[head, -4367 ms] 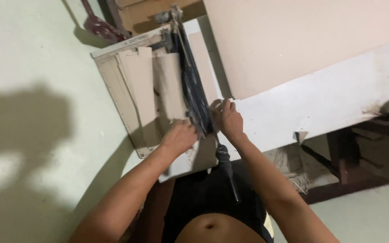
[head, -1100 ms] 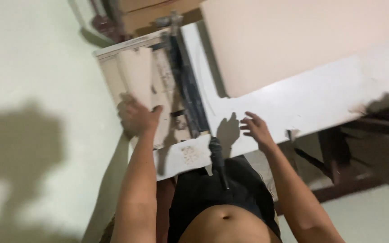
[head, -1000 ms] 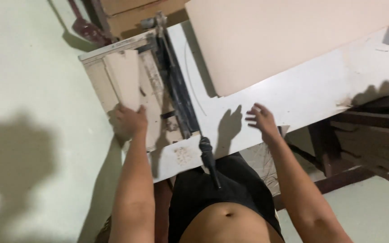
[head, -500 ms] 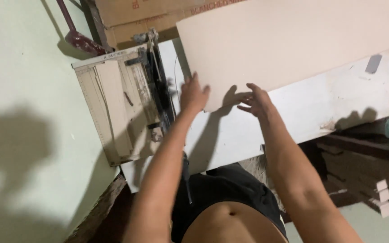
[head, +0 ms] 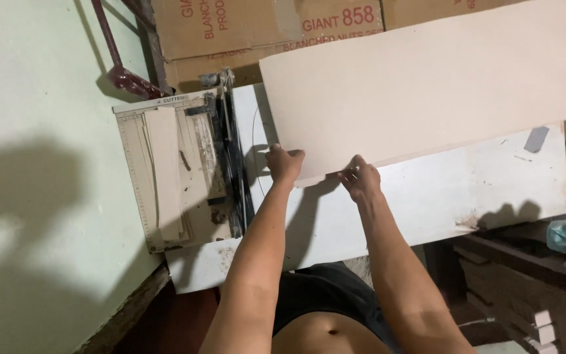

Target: Using a manual lever-style paper cutter to cut cardboard sheets into smaller strips.

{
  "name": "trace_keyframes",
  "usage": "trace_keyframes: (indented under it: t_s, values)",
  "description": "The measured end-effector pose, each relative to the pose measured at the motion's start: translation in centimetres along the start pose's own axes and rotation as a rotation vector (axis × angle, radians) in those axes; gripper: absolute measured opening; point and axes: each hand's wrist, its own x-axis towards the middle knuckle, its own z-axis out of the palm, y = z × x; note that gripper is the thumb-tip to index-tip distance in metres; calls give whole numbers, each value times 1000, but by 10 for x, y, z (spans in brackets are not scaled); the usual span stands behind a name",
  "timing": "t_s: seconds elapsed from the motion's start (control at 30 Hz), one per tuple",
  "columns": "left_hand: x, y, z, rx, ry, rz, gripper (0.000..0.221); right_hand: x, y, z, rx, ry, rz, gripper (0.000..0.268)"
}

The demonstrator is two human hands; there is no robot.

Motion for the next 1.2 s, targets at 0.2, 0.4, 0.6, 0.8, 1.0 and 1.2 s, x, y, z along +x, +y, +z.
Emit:
trace_keyframes:
  t_s: [0.2,0.4,0.6,0.8,1.0,1.2]
  values:
    - [-23,22,-28,-39,-115,-4,79,-26,-8,3,66,-40,-62,26]
    - [-31,31,-35,153,-135,66,75,-44,-15,6,56,-118,-110,25]
    - [-40,39,-50,-38,-187,13,72,-45,-12,1,36,-76,-121,23]
    - [-47,47,-74,51,-85,30,46,-17,3,-22,-131,23,-174,32]
    - [-49,45,-49,-162,-133,418,33,-85,-12,-14,-297,-75,-7,98]
    - [-170,114,-120,-319,-326,722,28,-49,-39,-59,210,-71,-13,62]
